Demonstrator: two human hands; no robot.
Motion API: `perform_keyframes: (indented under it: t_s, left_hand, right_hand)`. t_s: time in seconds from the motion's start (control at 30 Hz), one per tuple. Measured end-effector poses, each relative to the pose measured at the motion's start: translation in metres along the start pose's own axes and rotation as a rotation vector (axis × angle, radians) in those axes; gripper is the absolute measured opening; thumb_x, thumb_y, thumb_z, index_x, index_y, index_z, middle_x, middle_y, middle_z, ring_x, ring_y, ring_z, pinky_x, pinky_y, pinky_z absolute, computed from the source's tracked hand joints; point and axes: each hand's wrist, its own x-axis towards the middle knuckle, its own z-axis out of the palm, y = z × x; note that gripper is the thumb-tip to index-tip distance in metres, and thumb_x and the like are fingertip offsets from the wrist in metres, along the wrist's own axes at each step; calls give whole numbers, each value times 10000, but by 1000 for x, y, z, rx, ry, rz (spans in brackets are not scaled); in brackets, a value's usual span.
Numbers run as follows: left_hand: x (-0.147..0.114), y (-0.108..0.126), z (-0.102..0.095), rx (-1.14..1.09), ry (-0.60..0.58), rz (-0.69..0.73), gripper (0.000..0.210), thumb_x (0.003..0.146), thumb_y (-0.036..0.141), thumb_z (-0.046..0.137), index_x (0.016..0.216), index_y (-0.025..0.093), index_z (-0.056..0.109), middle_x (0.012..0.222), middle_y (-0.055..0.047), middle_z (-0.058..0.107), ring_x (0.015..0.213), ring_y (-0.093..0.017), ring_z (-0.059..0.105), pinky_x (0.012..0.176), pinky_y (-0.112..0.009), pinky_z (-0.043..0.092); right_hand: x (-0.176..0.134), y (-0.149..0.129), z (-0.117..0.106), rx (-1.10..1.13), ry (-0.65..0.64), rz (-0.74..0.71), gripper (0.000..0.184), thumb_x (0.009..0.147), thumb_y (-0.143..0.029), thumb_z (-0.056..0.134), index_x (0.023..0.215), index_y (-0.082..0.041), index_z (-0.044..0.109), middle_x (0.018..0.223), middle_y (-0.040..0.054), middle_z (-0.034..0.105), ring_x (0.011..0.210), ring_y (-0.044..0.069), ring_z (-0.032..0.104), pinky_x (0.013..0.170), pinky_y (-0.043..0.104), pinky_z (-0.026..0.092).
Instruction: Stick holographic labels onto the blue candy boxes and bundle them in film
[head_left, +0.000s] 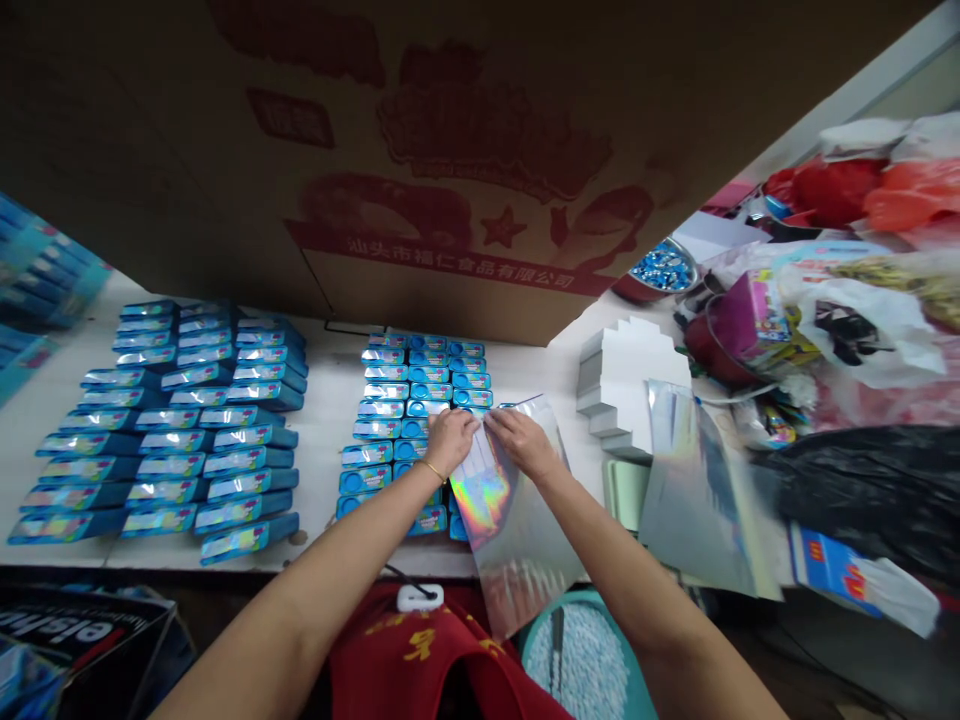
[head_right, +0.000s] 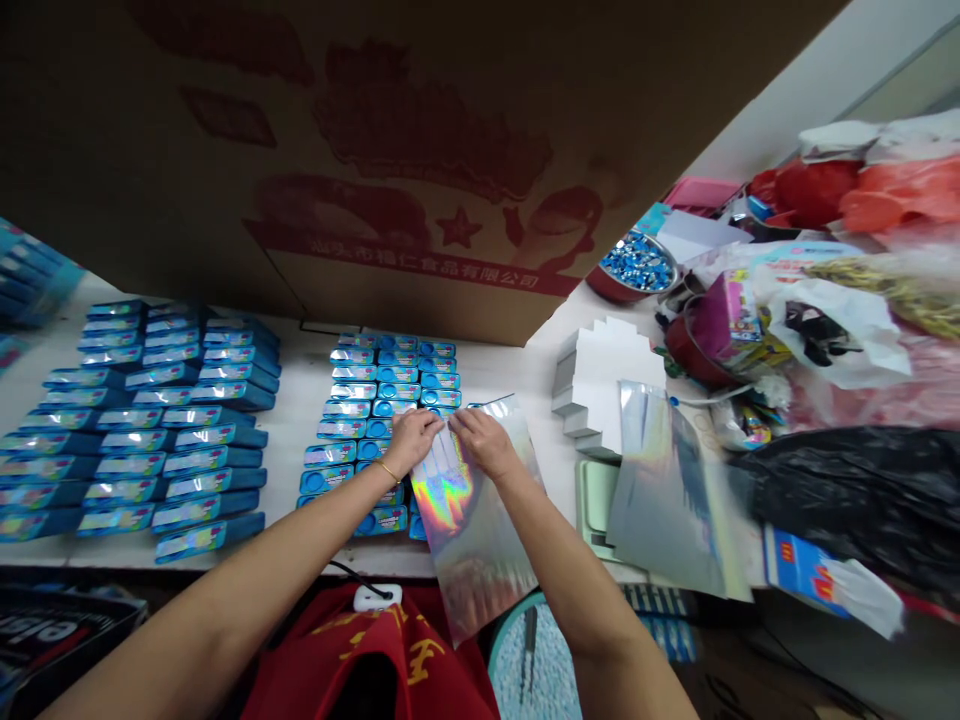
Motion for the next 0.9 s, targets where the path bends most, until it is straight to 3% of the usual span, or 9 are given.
perform_keyframes:
  t_s: [0.17,0.33,0.5,0.6,0.73,0.83,0.9]
  left_hand:
    - [-1,2,-2,-107,-39,-93,205,795,307,485,717,209,647,831,-16,669,849,-178,553,738,-305,312]
    - [-2,4,-4,-138,-72,-136,228,786,324,479,682,200,638,764,-6,670,775,-160,569,702,-289,320]
    - [-4,3,-5,-129,-78,-136,236,795,326,466,686,199,633,748,-8,662,764,-167,564,700,-292,325]
    - [-7,1,-5,-73,-32,-97,220,807,309,459,729,204,636,818,-31,652,847,-194,538,745,-324,316]
    - [-10,-3,-9,30,65,-4,207,816,290,461,771,207,646,913,-61,613,922,-211,489,796,-359,314]
    - [-19,-5,-21,-133,145,8,211,805,300,488,913,211,645,1089,-69,571,1036,-225,453,875,-381,308]
    - [-32,-6,-33,-408,136,-18,289,833,343,436,1008,205,620,1124,-67,570,1066,-213,460,905,-369,324]
  right_hand:
    - [-16,-10,5,-89,67,-9,330,872,-133,387,1171,-139,526,1210,108,535,1157,211,442,931,341,413]
    - [-21,-16,9,-93,15,53,356,865,-134,389,1201,-155,503,1256,94,504,1195,214,415,937,351,424]
    - [-17,-28,7,55,67,183,279,855,-165,417,1085,-180,575,1211,94,540,1147,186,460,939,341,414]
    - [-10,-40,-15,199,94,304,183,837,-200,453,910,-197,621,1102,93,599,1031,192,526,882,362,433]
    - [-2,-64,-73,514,181,614,133,797,-236,489,740,-200,603,848,60,621,824,175,556,744,323,449]
    - [7,-82,-106,855,173,828,139,764,-276,531,672,-192,593,740,23,596,700,142,536,625,260,421]
    - [14,-91,-110,1070,195,960,144,721,-303,579,649,-181,600,678,7,580,642,125,516,578,239,396]
